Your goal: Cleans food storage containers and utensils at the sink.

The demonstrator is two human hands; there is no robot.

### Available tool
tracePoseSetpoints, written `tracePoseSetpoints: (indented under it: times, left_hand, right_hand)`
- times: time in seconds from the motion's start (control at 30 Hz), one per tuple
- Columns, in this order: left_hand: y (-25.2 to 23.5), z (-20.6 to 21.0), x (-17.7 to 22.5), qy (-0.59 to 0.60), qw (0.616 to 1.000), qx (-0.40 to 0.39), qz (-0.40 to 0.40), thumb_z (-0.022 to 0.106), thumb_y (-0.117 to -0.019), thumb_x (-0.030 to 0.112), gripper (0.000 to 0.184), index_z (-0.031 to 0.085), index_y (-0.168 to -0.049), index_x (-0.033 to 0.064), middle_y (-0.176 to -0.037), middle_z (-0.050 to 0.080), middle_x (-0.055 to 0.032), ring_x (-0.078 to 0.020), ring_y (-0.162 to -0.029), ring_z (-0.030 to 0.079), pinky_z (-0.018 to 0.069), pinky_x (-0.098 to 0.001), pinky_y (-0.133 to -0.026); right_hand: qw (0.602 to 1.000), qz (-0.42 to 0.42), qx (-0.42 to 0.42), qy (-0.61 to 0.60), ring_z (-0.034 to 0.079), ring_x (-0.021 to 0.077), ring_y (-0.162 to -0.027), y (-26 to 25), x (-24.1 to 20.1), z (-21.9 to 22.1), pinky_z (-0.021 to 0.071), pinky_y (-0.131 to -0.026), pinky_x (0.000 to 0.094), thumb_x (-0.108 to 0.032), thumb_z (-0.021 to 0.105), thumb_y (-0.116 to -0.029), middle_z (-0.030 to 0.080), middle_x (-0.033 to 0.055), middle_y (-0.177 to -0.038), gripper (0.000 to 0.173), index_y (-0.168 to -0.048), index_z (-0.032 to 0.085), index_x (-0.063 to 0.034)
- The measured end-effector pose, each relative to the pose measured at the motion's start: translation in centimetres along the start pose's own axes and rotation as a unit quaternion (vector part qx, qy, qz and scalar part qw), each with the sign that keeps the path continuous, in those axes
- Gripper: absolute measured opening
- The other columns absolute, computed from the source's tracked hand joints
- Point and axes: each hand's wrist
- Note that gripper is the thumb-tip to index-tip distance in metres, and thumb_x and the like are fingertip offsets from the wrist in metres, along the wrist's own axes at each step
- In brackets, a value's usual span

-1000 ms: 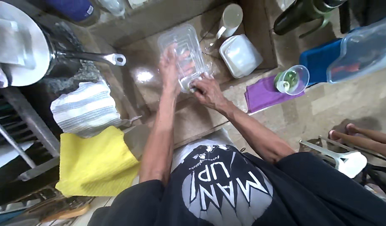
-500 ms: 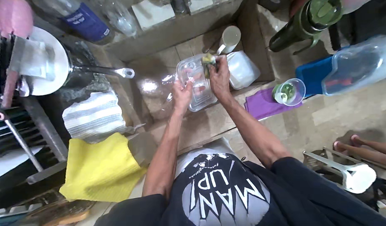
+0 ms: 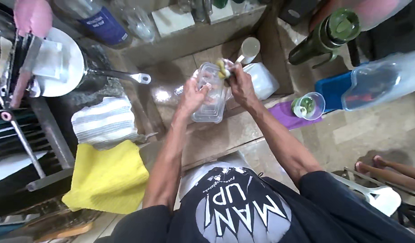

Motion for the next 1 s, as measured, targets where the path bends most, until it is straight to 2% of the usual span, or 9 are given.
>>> tracePoseSetpoints:
  times: [0.23, 0.3, 0.4, 0.5, 0.57, 0.63, 0.83, 0.93, 1.0]
  left_hand:
    - [-1.4, 0.5, 1.1, -0.079, 0.992, -0.079, -0.057, 0.060, -0.1026, 0.010, 0.043, 0.048, -0.143, 0.0004, -0.115, 0.070, -0.0172, -0.0229, -0.082, 0.076, 0.0665, -0.0407, -0.075]
    - [-1.0, -1.0, 0.9, -0.004, 0.991, -0.129, -0.034, 0.059, -0.1017, 0.010, 0.047, 0.045, -0.146, 0.0039, -0.120, 0.068, -0.0125, -0.0170, -0.095, 0.071, 0.0604, -0.0360, -0.086]
    - [0.7, -1.7, -1.0, 0.227, 0.962, -0.153, 0.009, 0.053, -0.0931, 0.011, 0.062, 0.035, -0.153, 0.0098, -0.135, 0.066, -0.0123, -0.0265, -0.108, 0.071, 0.0629, -0.0412, -0.085]
    - [2.3, 1.8, -2.2, 0.300, 0.952, -0.025, 0.059, 0.052, -0.0959, -0.001, 0.063, 0.030, -0.155, 0.0038, -0.146, 0.057, -0.0155, -0.0331, -0.120, 0.066, 0.0605, -0.0476, -0.093]
    - [2.5, 3.8, -2.8, 0.262, 0.962, 0.047, 0.067, 0.048, -0.0987, -0.008, 0.053, 0.039, -0.150, -0.0027, -0.140, 0.061, -0.0183, -0.0341, -0.111, 0.070, 0.0628, -0.0468, -0.089]
    - [2.3, 3.7, -2.8, 0.195, 0.979, 0.036, 0.054, 0.048, -0.0988, -0.010, 0.048, 0.044, -0.147, -0.0034, -0.137, 0.065, -0.0171, -0.0313, -0.108, 0.073, 0.0638, -0.0441, -0.087]
    - [0.9, 3.1, -2.4, 0.077, 0.997, -0.013, -0.015, 0.055, -0.0998, -0.001, 0.049, 0.043, -0.148, -0.0004, -0.123, 0.070, -0.0152, -0.0238, -0.094, 0.075, 0.0651, -0.0398, -0.079]
    - [0.8, 0.9, -1.2, 0.058, 0.997, -0.053, -0.020, 0.054, -0.0999, -0.005, 0.050, 0.045, -0.148, 0.0032, -0.125, 0.071, -0.0138, -0.0261, -0.093, 0.077, 0.0664, -0.0399, -0.079]
    - [0.7, -0.4, -0.1, 0.045, 0.998, -0.027, -0.027, 0.064, -0.0940, -0.007, 0.055, 0.049, -0.146, 0.0036, -0.119, 0.073, -0.0129, -0.0212, -0.089, 0.075, 0.0648, -0.0360, -0.078]
  right_hand:
    - [0.997, -0.038, -0.058, -0.033, 0.068, 0.0259, -0.111, -1.8, -1.4, -0.8, 0.0563, -0.096, 0.0402, -0.001, 0.055, -0.0992, 0.067, 0.0193, -0.123, 0.023, -0.120, 0.061, 0.0057]
    - [0.998, 0.035, -0.026, -0.040, 0.069, 0.0232, -0.102, -1.3, -0.4, -1.2, 0.0581, -0.091, 0.0405, -0.001, 0.054, -0.0985, 0.068, 0.0179, -0.114, 0.025, -0.121, 0.058, 0.0066]
    - [0.976, 0.184, 0.112, -0.029, 0.068, 0.0212, -0.103, 0.1, 0.9, -1.8, 0.0571, -0.092, 0.0384, -0.007, 0.057, -0.0997, 0.067, 0.0171, -0.111, 0.025, -0.122, 0.056, 0.0056]
    - [0.948, 0.267, 0.171, 0.009, 0.068, 0.0217, -0.103, 1.3, 0.9, -1.1, 0.0560, -0.092, 0.0383, -0.011, 0.060, -0.1000, 0.068, 0.0160, -0.111, 0.027, -0.123, 0.057, 0.0031]
    - [0.953, 0.251, 0.162, 0.039, 0.069, 0.0229, -0.107, 2.2, 1.2, -0.8, 0.0561, -0.094, 0.0394, -0.007, 0.057, -0.0995, 0.069, 0.0161, -0.117, 0.025, -0.123, 0.060, 0.0034]
    - [0.974, 0.180, 0.126, 0.052, 0.068, 0.0255, -0.116, 2.2, 1.4, -1.0, 0.0553, -0.098, 0.0410, 0.000, 0.054, -0.0981, 0.067, 0.0177, -0.131, 0.024, -0.120, 0.063, 0.0037]
    - [0.999, -0.022, 0.028, -0.013, 0.065, 0.0287, -0.124, 0.1, -3.0, 1.0, 0.0528, -0.105, 0.0413, 0.005, 0.055, -0.0984, 0.067, 0.0199, -0.131, 0.023, -0.119, 0.065, 0.0068]
    - [0.998, 0.047, -0.010, -0.033, 0.067, 0.0232, -0.117, 0.7, -0.3, -0.6, 0.0555, -0.100, 0.0400, -0.001, 0.056, -0.0981, 0.068, 0.0169, -0.126, 0.024, -0.121, 0.062, 0.0040]
    - [0.993, 0.104, -0.019, -0.059, 0.069, 0.0208, -0.098, 1.3, 0.9, -0.8, 0.0583, -0.088, 0.0402, -0.006, 0.059, -0.0975, 0.069, 0.0153, -0.109, 0.024, -0.120, 0.060, 0.0030]
Point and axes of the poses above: each hand's wrist, its own y-axis away from the middle knuckle, its own z-axis out of the palm, x = y × z
